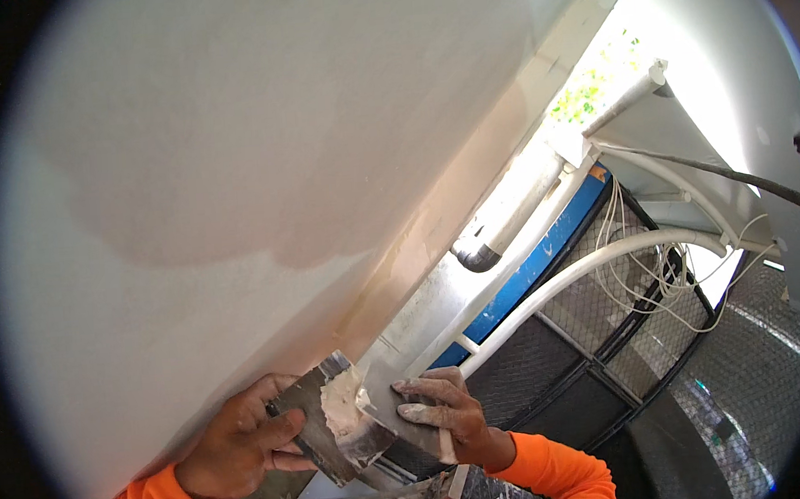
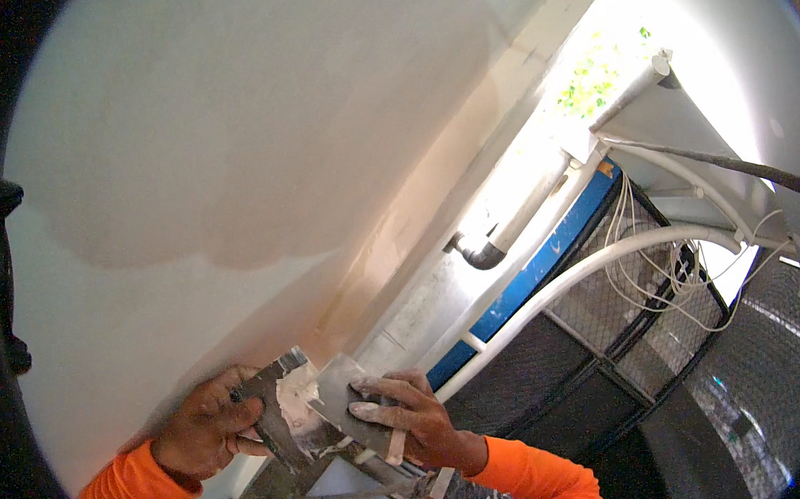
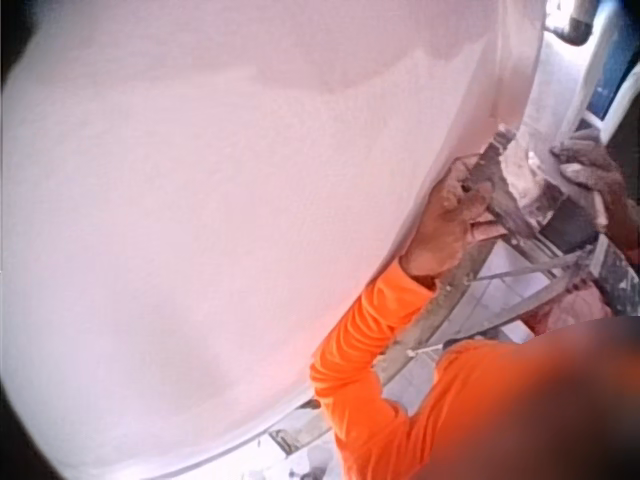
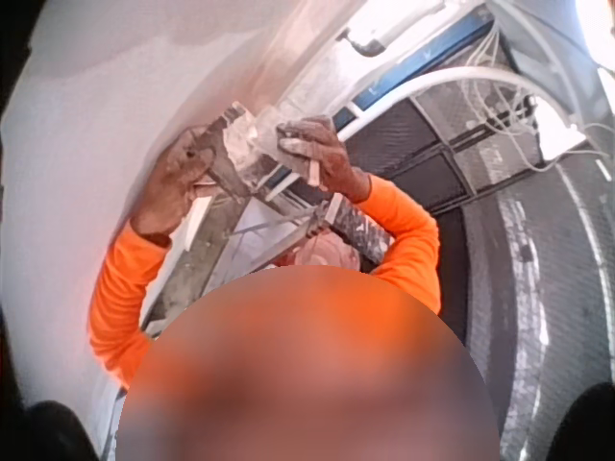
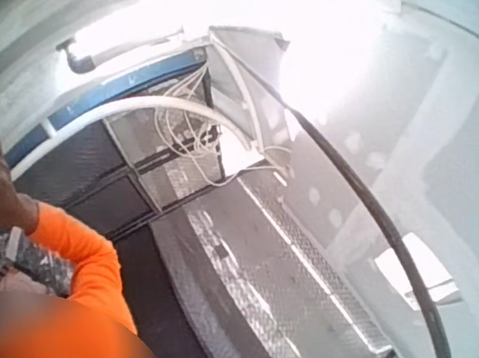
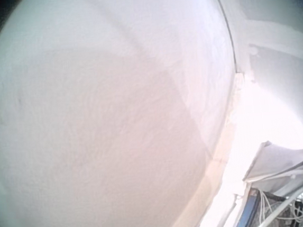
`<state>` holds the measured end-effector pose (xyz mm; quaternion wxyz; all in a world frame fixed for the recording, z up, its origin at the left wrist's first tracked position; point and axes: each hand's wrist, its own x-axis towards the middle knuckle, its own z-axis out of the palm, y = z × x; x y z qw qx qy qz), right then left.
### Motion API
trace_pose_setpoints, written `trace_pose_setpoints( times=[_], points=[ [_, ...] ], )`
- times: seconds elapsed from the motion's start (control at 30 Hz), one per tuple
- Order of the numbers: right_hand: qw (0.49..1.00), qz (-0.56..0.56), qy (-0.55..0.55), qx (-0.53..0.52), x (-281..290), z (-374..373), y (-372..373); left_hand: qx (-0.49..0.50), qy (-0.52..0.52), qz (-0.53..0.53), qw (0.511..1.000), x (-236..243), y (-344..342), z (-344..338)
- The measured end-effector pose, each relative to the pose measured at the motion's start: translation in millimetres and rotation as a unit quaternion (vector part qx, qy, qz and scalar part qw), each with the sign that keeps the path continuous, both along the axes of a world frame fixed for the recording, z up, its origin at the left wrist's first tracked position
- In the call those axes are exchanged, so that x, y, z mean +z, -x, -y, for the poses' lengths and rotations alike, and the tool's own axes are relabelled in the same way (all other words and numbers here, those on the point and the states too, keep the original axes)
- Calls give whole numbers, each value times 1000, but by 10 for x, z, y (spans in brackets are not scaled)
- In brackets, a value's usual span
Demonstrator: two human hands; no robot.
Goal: The person scoops plaster from a bucket onto a hawk and uses a trowel to apply and smooth it along a wall edge. The person repeatedly transfers material and spreads it in short strokes, working near a window and visible piping.
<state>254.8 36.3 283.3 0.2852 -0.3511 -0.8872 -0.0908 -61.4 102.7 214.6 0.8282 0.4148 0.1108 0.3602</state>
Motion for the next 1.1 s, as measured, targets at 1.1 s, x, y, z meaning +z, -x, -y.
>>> trace_pose_setpoints(
  times=[1.1],
  points=[
    [962,36,-72,-262,2114,-141,-589,98,-116,-139,978,20,-54,-20]
  ],
)
